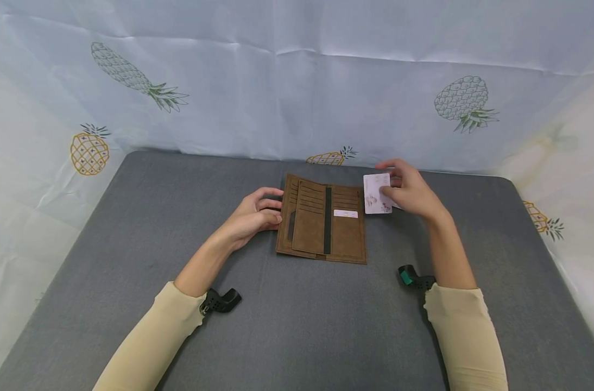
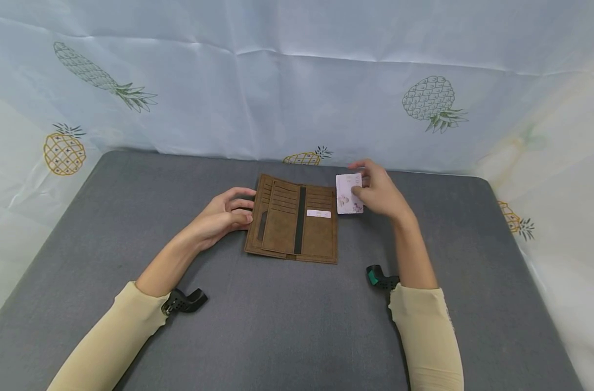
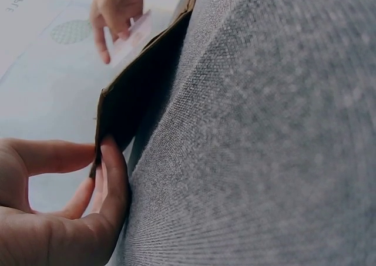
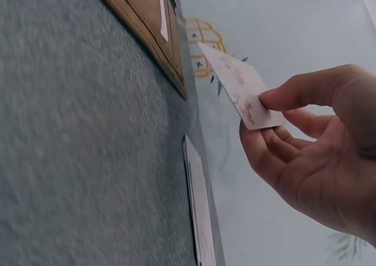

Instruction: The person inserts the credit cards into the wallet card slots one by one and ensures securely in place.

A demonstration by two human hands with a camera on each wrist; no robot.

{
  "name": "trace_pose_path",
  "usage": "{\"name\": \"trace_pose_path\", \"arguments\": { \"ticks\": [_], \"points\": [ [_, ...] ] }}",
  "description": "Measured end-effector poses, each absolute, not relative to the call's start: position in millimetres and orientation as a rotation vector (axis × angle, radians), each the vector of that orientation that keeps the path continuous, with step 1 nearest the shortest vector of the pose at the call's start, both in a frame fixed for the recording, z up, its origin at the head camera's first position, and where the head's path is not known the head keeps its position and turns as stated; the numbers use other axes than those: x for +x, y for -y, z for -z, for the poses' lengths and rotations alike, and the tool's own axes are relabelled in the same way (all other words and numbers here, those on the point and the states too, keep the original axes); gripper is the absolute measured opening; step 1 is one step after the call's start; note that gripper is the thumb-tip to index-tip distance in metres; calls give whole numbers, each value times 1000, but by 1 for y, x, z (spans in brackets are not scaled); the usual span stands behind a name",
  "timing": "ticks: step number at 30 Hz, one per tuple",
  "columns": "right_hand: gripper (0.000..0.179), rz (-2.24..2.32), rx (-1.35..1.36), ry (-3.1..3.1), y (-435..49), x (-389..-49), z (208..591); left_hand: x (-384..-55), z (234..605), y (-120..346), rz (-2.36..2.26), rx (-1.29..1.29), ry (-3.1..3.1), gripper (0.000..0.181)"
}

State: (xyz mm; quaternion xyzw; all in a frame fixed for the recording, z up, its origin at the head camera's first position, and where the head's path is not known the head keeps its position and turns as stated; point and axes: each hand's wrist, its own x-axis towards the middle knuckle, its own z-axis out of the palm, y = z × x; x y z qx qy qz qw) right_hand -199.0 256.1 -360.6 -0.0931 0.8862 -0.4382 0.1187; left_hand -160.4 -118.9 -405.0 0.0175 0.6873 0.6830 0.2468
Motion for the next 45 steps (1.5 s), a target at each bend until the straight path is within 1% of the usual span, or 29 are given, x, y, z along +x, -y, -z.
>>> {"name": "trace_pose_path", "arguments": {
  "ticks": [11,24,34,45],
  "points": [
    [43,1357,-297,-2551,-236,-199,365,-160,406,118,-1816,89,-1911,68],
    [44,1474,-330,-2446,-218,-194,363,-159,409,115,-1766,138,-1919,66],
    [42,1446,-358,-2462,-211,-192,365,-155,407,111,-1746,165,-1911,65],
    [43,1422,-399,-2442,-201,-193,370,-151,406,107,-1749,187,-1853,70]
  ]
}}
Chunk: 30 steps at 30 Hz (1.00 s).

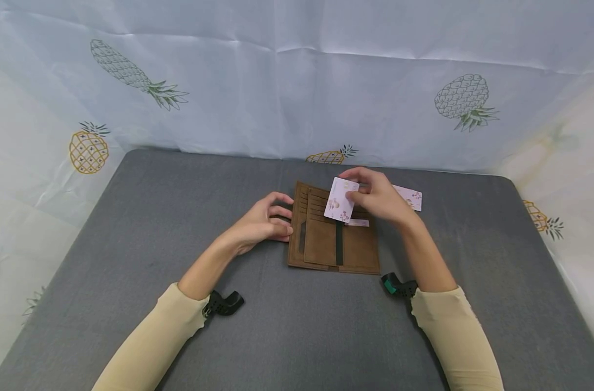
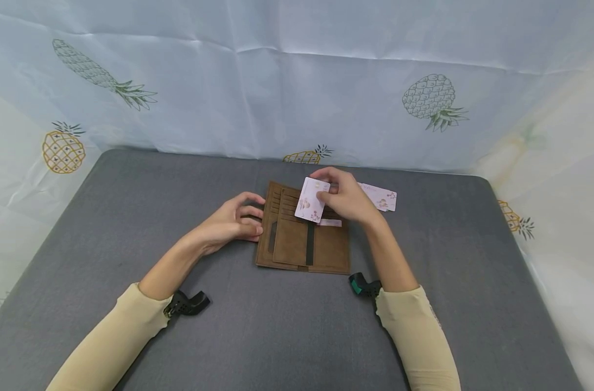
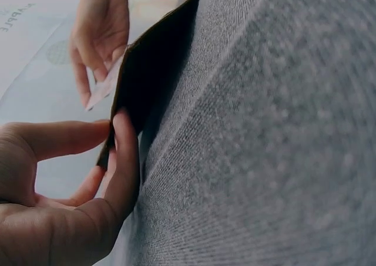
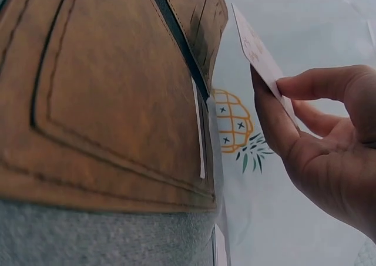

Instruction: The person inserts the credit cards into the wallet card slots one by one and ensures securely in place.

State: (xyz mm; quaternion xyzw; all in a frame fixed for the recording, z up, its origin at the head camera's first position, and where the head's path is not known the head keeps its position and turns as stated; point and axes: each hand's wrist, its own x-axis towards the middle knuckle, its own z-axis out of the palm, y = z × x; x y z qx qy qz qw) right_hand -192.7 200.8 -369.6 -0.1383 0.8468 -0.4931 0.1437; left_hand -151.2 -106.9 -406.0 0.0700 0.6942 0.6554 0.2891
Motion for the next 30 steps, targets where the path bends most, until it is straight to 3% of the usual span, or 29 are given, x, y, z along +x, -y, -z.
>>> {"name": "trace_pose_path", "arguments": {
  "ticks": [30],
  "points": [
    [38,1496,-398,-2344,-188,-191,379,-149,406,103,-1761,181,-1818,68]
  ]
}}
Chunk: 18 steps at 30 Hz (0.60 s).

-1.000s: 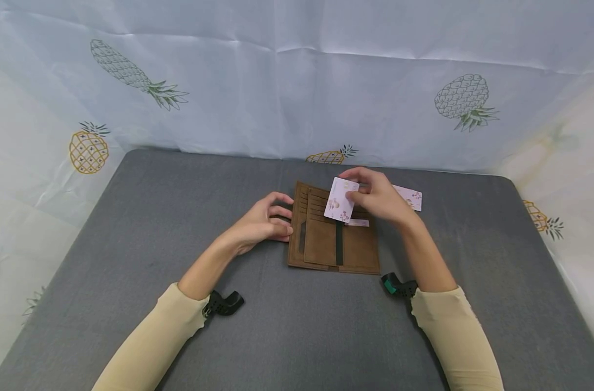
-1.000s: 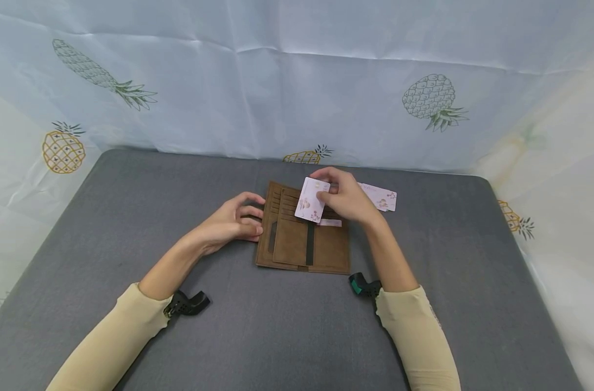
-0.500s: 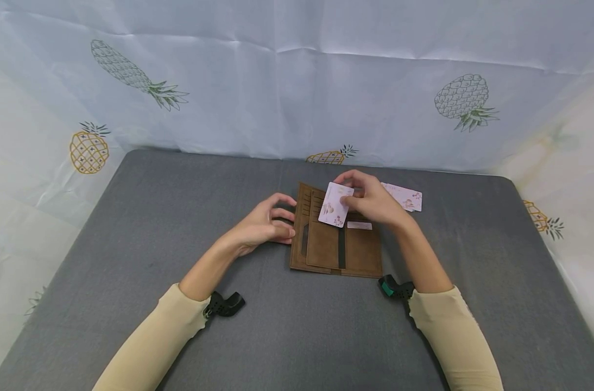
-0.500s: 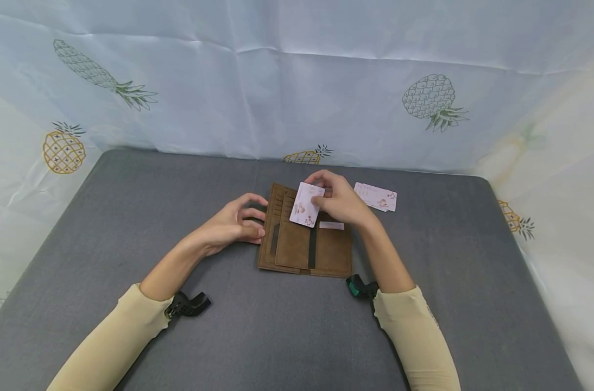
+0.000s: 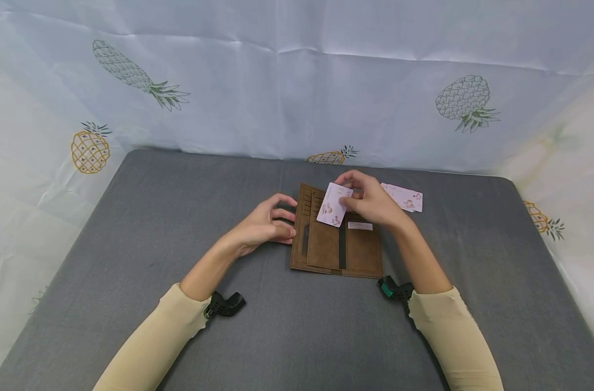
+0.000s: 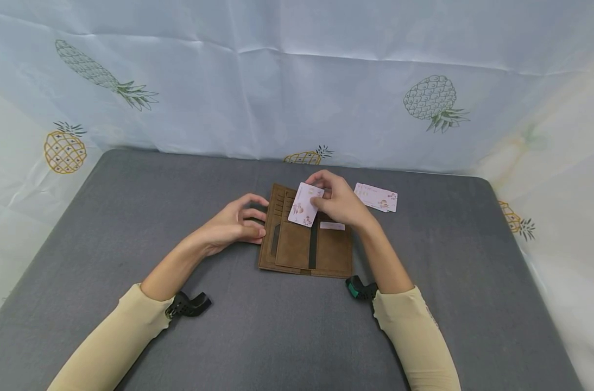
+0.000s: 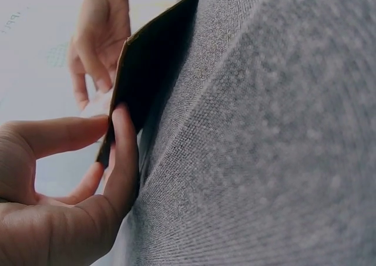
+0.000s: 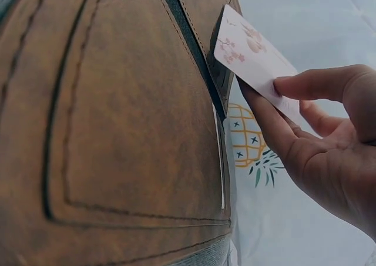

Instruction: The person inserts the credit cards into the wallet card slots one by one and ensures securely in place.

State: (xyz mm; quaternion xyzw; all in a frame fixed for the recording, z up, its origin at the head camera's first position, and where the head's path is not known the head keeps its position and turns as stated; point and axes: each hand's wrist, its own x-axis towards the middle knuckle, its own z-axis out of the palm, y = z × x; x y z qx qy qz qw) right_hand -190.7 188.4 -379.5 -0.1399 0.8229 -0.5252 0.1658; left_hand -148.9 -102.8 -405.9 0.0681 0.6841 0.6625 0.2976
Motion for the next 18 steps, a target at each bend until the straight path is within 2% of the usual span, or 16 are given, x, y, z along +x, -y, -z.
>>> {"name": "trace_pose_path", "arguments": {
  "ticks": [18],
  "points": [
    [39,1496,-372,-2318,-186,-190,381,-148,404,102,-1758,168,-1825,68]
  ]
}}
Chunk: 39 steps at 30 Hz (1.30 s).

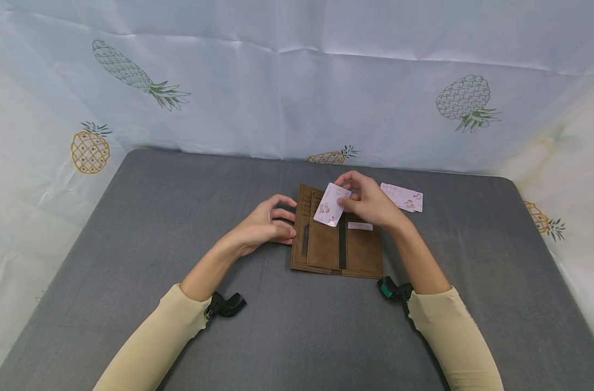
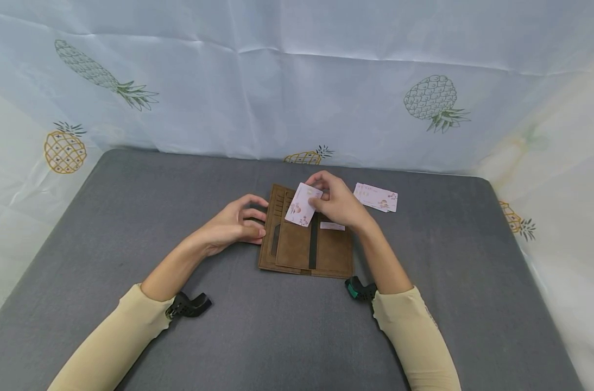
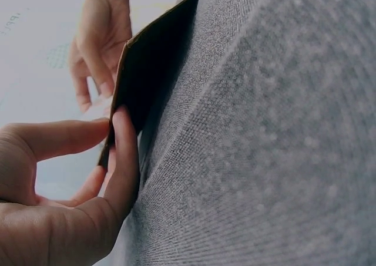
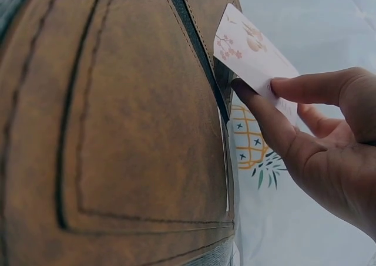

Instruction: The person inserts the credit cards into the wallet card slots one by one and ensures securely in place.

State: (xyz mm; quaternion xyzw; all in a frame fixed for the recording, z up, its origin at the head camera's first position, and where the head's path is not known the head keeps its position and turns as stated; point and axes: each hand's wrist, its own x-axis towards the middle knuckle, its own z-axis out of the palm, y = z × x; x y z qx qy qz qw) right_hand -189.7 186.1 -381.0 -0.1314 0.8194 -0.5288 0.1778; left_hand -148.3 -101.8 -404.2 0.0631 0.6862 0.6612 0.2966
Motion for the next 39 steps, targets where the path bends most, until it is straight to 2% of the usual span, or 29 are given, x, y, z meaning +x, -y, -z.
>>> {"name": "trace_pose_path", "arguments": {
  "ticks": [22,39],
  "points": [
    [37,1413,-479,-2348,-184,-189,383,-149,406,103,-1762,182,-1824,69],
    [38,1321,-420,-2394,-185,-189,385,-148,405,101,-1765,189,-1827,70]
  ]
}}
